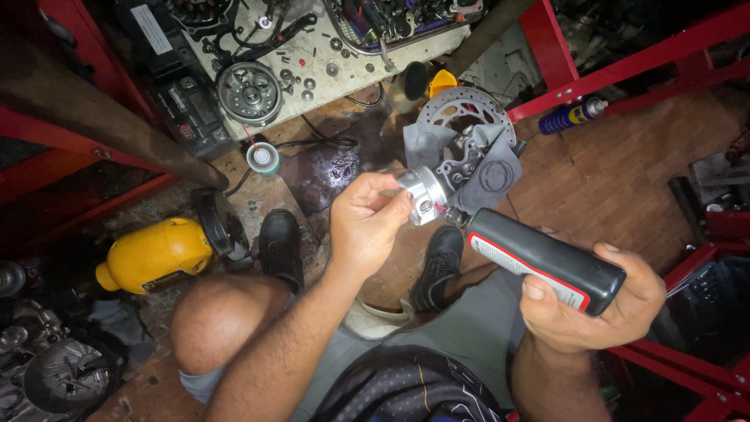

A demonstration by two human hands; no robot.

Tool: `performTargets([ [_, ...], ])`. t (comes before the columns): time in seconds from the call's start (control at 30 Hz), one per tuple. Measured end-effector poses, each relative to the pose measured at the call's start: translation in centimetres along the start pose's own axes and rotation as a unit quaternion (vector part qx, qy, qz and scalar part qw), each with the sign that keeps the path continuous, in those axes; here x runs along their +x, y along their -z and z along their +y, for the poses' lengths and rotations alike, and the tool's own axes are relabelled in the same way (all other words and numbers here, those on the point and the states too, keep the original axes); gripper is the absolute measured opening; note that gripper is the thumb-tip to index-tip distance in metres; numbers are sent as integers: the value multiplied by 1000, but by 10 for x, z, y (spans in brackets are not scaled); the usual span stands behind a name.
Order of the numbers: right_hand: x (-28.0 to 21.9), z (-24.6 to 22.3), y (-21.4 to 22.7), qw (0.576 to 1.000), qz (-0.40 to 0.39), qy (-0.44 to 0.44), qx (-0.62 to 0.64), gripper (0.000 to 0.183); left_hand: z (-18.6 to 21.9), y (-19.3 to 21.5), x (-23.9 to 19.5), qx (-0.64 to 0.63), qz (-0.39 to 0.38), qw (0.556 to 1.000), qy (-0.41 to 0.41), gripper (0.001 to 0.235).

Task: Lubricating and inspecting a motorcycle piston during engine repair

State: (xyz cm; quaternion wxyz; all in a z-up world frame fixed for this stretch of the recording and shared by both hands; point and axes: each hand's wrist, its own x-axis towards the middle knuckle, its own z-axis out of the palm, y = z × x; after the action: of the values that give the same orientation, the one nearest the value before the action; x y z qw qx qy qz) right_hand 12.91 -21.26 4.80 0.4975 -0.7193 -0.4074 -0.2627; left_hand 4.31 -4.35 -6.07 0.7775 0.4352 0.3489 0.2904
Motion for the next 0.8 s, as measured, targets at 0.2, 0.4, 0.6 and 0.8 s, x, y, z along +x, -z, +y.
performTargets([
  [0.2, -4, 3, 6, 1000, 10, -9, -23, 67, 0, 0, -1, -17, -3, 1000, -6, 14],
  [0.4, -2, 3, 5, 1000, -2, -12, 2, 66, -10, -1, 1, 1, 1, 1000, -14, 17],
  [0.6, -6, 3, 6, 999, 2, -27, 25, 65, -13, 1, 2, -38, -7, 999, -25, 19],
  [0.8, -5, 2, 8, 1000, -3, -15, 13, 64, -4, 0, 0, -21, -6, 1000, -10, 16],
])
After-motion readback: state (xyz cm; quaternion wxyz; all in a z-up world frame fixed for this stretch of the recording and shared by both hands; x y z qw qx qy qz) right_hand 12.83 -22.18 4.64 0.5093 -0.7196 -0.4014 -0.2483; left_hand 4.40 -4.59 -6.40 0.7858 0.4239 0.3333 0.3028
